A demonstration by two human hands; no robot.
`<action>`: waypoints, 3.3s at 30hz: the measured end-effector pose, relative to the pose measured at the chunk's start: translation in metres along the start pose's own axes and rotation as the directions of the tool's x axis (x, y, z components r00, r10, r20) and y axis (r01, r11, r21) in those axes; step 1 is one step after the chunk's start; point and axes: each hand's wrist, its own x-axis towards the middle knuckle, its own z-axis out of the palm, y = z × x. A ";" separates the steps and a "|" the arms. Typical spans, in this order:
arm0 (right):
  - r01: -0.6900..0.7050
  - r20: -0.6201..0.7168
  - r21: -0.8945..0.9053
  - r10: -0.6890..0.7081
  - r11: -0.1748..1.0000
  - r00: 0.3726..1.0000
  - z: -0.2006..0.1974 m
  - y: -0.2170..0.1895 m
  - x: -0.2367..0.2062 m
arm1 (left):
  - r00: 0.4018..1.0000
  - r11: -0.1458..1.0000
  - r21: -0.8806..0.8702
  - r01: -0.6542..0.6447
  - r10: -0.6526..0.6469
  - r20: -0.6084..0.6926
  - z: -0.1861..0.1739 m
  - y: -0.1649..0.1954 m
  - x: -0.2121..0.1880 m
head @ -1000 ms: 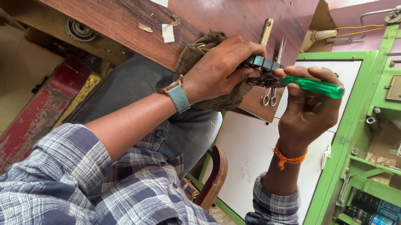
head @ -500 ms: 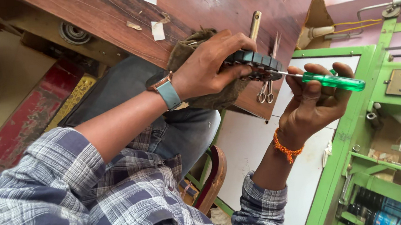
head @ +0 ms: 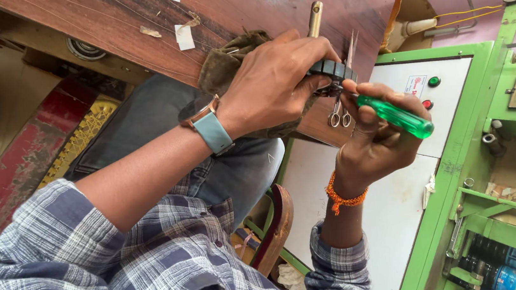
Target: The person inserts small white rectangular pieces into slots on a circular mechanical component using a green screwdriver and scissors. They repeatedly pick up pieces, cut them, and place them into the component while seated at a workbench.
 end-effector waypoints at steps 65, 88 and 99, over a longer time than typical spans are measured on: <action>-0.106 -0.036 0.410 0.132 0.906 0.991 -0.051 0.022 0.008 | 0.967 0.968 -0.064 -0.241 0.246 0.069 -0.024 -0.029 0.011; -0.020 -0.030 0.120 0.023 0.993 0.999 -0.019 0.000 -0.006 | 0.977 0.968 -0.224 -0.114 0.150 0.154 -0.017 -0.042 -0.009; -0.001 -0.016 -0.032 0.001 0.999 1.000 -0.018 -0.026 -0.014 | 0.964 0.958 -0.240 -0.158 0.202 0.172 -0.013 -0.046 -0.008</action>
